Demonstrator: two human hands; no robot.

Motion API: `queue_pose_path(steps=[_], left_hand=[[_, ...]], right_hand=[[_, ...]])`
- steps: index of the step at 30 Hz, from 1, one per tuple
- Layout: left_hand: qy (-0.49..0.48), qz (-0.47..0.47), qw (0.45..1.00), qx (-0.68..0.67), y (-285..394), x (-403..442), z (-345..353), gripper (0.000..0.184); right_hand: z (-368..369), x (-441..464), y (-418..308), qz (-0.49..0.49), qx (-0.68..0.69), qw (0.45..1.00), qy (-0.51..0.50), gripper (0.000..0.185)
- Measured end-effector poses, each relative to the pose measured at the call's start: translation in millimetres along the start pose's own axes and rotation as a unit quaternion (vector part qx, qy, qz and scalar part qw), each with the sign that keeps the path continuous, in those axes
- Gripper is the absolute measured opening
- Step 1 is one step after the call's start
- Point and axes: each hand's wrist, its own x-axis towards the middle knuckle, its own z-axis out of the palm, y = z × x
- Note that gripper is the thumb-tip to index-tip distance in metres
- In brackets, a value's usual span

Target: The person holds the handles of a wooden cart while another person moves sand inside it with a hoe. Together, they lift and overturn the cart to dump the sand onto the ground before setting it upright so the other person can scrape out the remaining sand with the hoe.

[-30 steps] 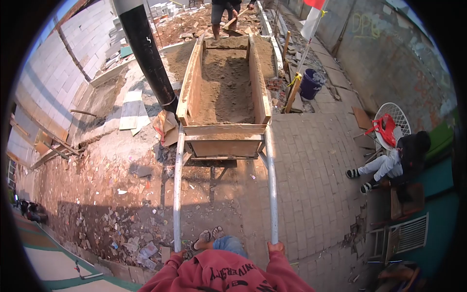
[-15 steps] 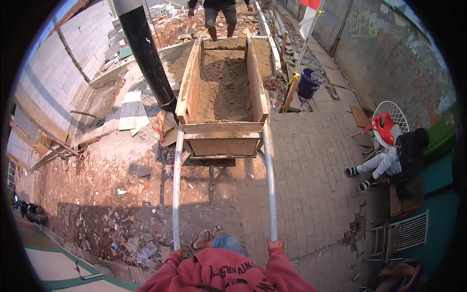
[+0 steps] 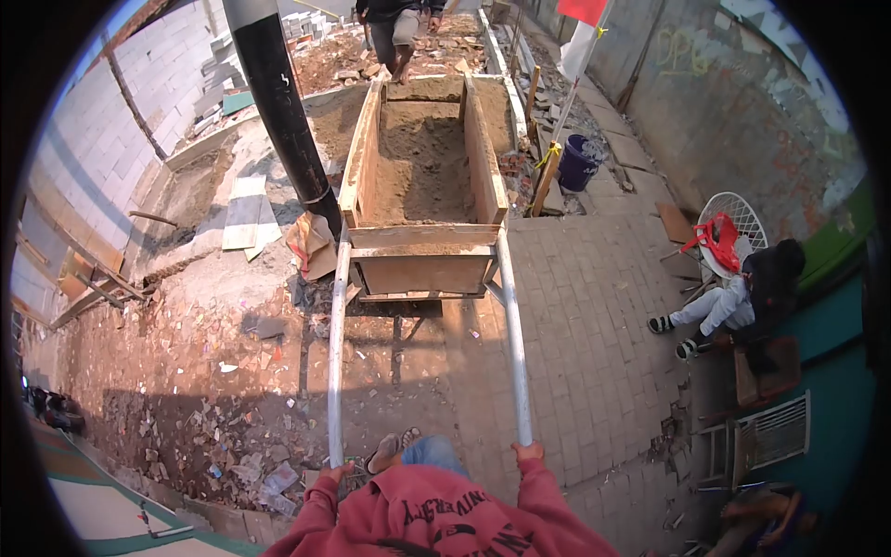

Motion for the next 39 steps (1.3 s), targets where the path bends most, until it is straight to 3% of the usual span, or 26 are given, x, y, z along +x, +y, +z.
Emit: queue_pose_path(steps=[2,4,5,8,13,21,24,26,31,34,36,38,39], left_hand=[[-0.047,-0.007,0.997,-0.055,-2,-1,-4,0.069],[-0.077,-0.006,0.980,-0.183,12,-22,-3,0.064],[-0.078,-0.007,0.980,-0.182,16,-27,-2,0.064],[-0.087,-0.032,0.979,-0.179,21,-40,-6,0.058],[-0.003,0.058,0.990,-0.129,20,-24,-1,0.050],[0.015,0.097,0.990,-0.101,49,-47,-5,0.043],[0.027,0.091,0.992,-0.083,24,-62,-3,0.042],[0.032,0.112,0.989,-0.093,45,-64,-2,0.041],[0.030,0.102,0.992,-0.073,21,-43,10,0.040],[0.075,0.092,0.990,-0.076,26,-64,12,0.037],[0.102,0.073,0.990,-0.070,22,-57,9,0.036],[0.131,0.048,0.987,-0.079,19,-47,9,0.036],[0.117,0.050,0.990,-0.061,16,-42,9,0.040]], right_hand=[[-20,-7,-25,0.145,0.148,0.971,-0.117,0.031],[-26,-3,-31,0.149,0.191,0.959,-0.146,0.030],[-29,-6,-29,0.157,0.231,0.944,-0.178,0.030],[-37,-14,-40,0.159,0.215,0.949,-0.170,0.028],[-51,-17,-52,0.125,0.185,0.961,-0.166,0.029],[-52,-8,-59,0.060,0.168,0.972,-0.150,0.023],[-57,-21,-42,0.061,0.171,0.970,-0.165,0.021],[-61,-12,-53,0.039,0.151,0.977,-0.143,0.022],[-68,-9,-40,0.048,0.130,0.981,-0.134,0.021],[-53,-15,-36,0.055,0.051,0.997,-0.034,0.027],[-42,-24,-34,-0.076,-0.067,0.991,0.092,0.028],[-19,-9,-20,0.002,-0.030,0.999,0.037,0.028],[-15,-15,-19,-0.016,-0.039,0.998,0.043,0.027]])
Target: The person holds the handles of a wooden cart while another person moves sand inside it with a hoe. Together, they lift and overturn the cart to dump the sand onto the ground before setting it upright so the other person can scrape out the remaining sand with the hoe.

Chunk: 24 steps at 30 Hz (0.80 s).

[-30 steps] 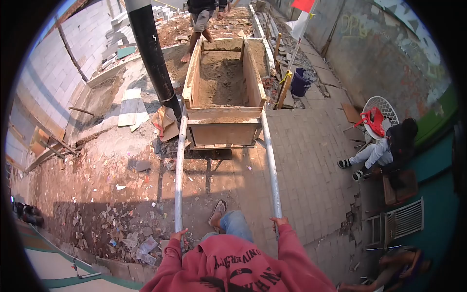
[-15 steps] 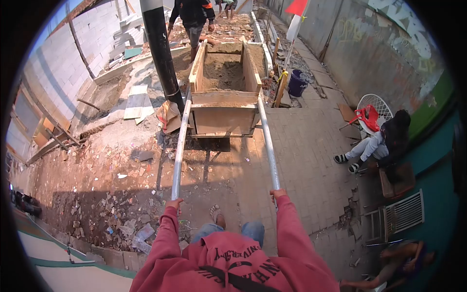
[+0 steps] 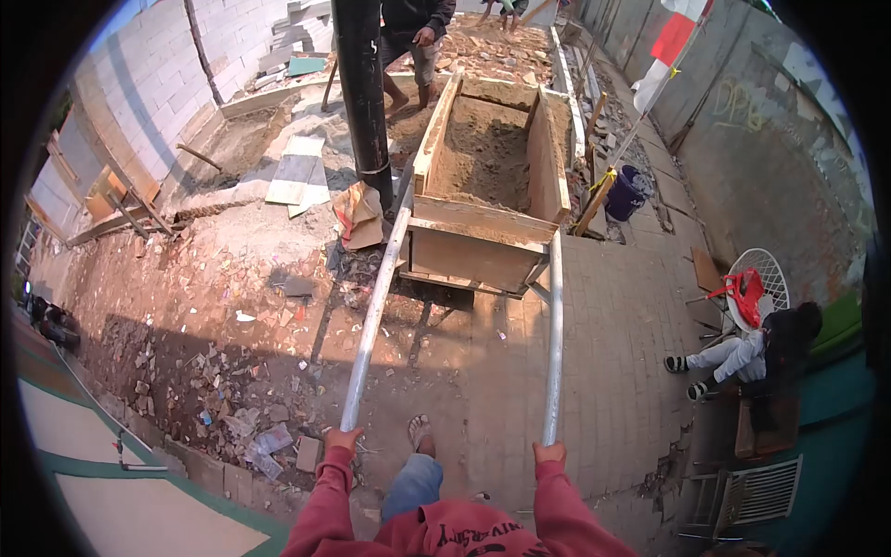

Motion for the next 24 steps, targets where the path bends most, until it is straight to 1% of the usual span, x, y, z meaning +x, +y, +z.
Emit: queue_pose_path(steps=[1,2,3,4,5,6,7,8,9,10,12,14,15,16,17,18,19,20,21,22,24], left_hand=[[-0.015,0.003,1.000,0.010,-3,5,5,0.044],[-0.006,-0.020,1.000,-0.013,-9,16,14,0.044],[-0.059,-0.030,0.996,-0.051,-20,26,20,0.042],[-0.112,-0.038,0.989,-0.086,-30,27,20,0.041],[-0.105,-0.059,0.988,-0.097,-39,29,19,0.041],[-0.192,-0.109,0.967,-0.130,-30,27,11,0.038],[-0.277,-0.149,0.935,-0.163,-25,27,6,0.035],[-0.272,-0.153,0.935,-0.171,-33,29,9,0.035],[-0.252,-0.098,0.945,-0.185,-42,36,17,0.036],[-0.234,-0.042,0.951,-0.197,-53,44,25,0.038],[-0.160,0.003,0.984,-0.084,-72,60,34,0.036],[-0.119,0.009,0.992,-0.044,-61,50,30,0.034],[-0.098,0.035,0.992,-0.065,-59,48,31,0.032],[-0.105,0.048,0.991,-0.067,-59,50,30,0.031],[-0.094,0.052,0.993,-0.041,-38,26,18,0.030],[-0.087,0.080,0.992,-0.053,-24,7,8,0.029],[-0.098,0.087,0.989,-0.061,-12,0,1,0.025],[-0.108,0.094,0.987,-0.070,9,-30,-11,0.025],[-0.118,0.072,0.987,-0.082,12,-27,-13,0.024],[-0.124,0.067,0.987,-0.077,-12,-52,0,0.024],[-0.095,0.086,0.990,-0.066,14,-79,-14,0.026]], right_hand=[[1,1,-3,-0.026,-0.009,1.000,0.007,0.026],[9,10,6,0.006,0.019,0.999,-0.029,0.024],[16,15,17,0.047,0.043,0.996,-0.067,0.023],[18,16,17,0.037,0.022,0.996,-0.083,0.023],[16,15,21,0.054,0.098,0.987,-0.118,0.022],[16,13,24,0.075,0.176,0.970,-0.149,0.021],[19,13,23,0.069,0.168,0.971,-0.159,0.021],[20,12,25,0.093,0.185,0.960,-0.190,0.020],[23,10,31,0.118,0.204,0.947,-0.218,0.021],[27,5,33,0.115,0.203,0.947,-0.219,0.021],[33,-2,37,0.103,0.198,0.948,-0.226,0.026],[44,0,47,0.058,0.170,0.964,-0.195,0.028],[43,8,50,0.034,0.142,0.970,-0.194,0.031],[34,10,48,0.026,0.154,0.970,-0.186,0.028],[14,5,32,0.002,0.152,0.971,-0.186,0.023],[-5,4,20,-0.022,0.144,0.973,-0.180,0.019],[-23,10,12,-0.046,0.141,0.973,-0.178,0.018],[-53,1,-3,-0.045,0.143,0.973,-0.176,0.018],[-74,-9,-14,-0.083,0.115,0.977,-0.158,0.018],[-81,-9,7,-0.071,0.102,0.978,-0.168,0.019],[-88,3,-10,-0.095,0.118,0.973,-0.175,0.020]])
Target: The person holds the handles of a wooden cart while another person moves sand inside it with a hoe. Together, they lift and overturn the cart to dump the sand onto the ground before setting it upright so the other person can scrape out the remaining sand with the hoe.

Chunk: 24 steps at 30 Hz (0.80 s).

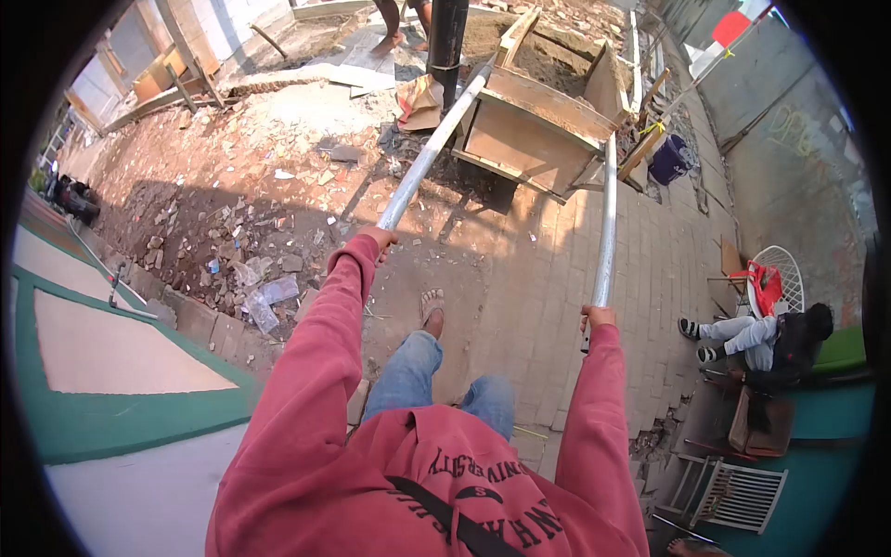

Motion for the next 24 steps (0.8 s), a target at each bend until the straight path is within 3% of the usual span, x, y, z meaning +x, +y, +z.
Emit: queue_pose_path(steps=[3,6,9,14,24], left_hand=[[-0.018,-0.012,1.000,-0.009,-23,-38,-1,0.027],[0.030,-0.017,0.999,0.018,-31,-80,4,0.035],[0.084,-0.047,0.995,0.007,-86,-59,10,0.039],[0.086,-0.072,0.994,0.003,-164,-38,18,0.037],[0.074,-0.093,0.992,-0.033,-168,-48,18,0.035]], right_hand=[[-14,-41,56,0.085,0.014,0.996,0.002,0.020],[-26,-57,42,0.065,0.034,0.997,0.019,0.022],[-17,-90,61,0.086,0.007,0.996,0.008,0.023],[23,-103,123,0.108,0.014,0.993,0.044,0.023],[35,-99,150,0.132,0.106,0.985,0.016,0.031]])
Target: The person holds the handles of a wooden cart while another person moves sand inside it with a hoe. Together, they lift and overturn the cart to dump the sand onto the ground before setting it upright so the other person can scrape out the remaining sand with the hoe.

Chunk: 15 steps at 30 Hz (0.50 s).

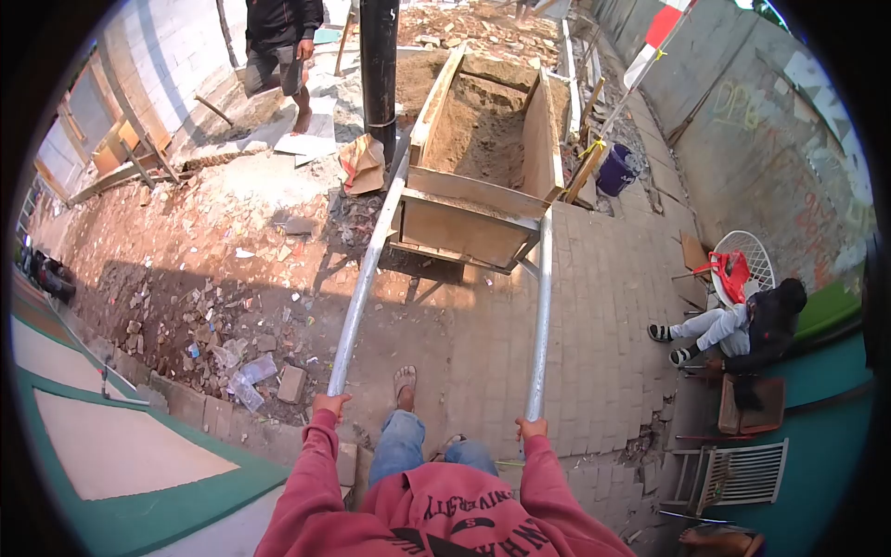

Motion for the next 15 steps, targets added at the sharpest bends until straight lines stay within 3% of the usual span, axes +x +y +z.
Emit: queue_pose_path(steps=[11,15], left_hand=[[-0.019,0.010,0.999,0.029,37,22,7,0.036],[-0.022,0.031,0.999,0.019,63,26,13,0.043]], right_hand=[[1,37,-23,0.000,-0.026,1.000,-0.010,0.029],[-7,42,-64,0.011,-0.009,1.000,-0.020,0.027]])
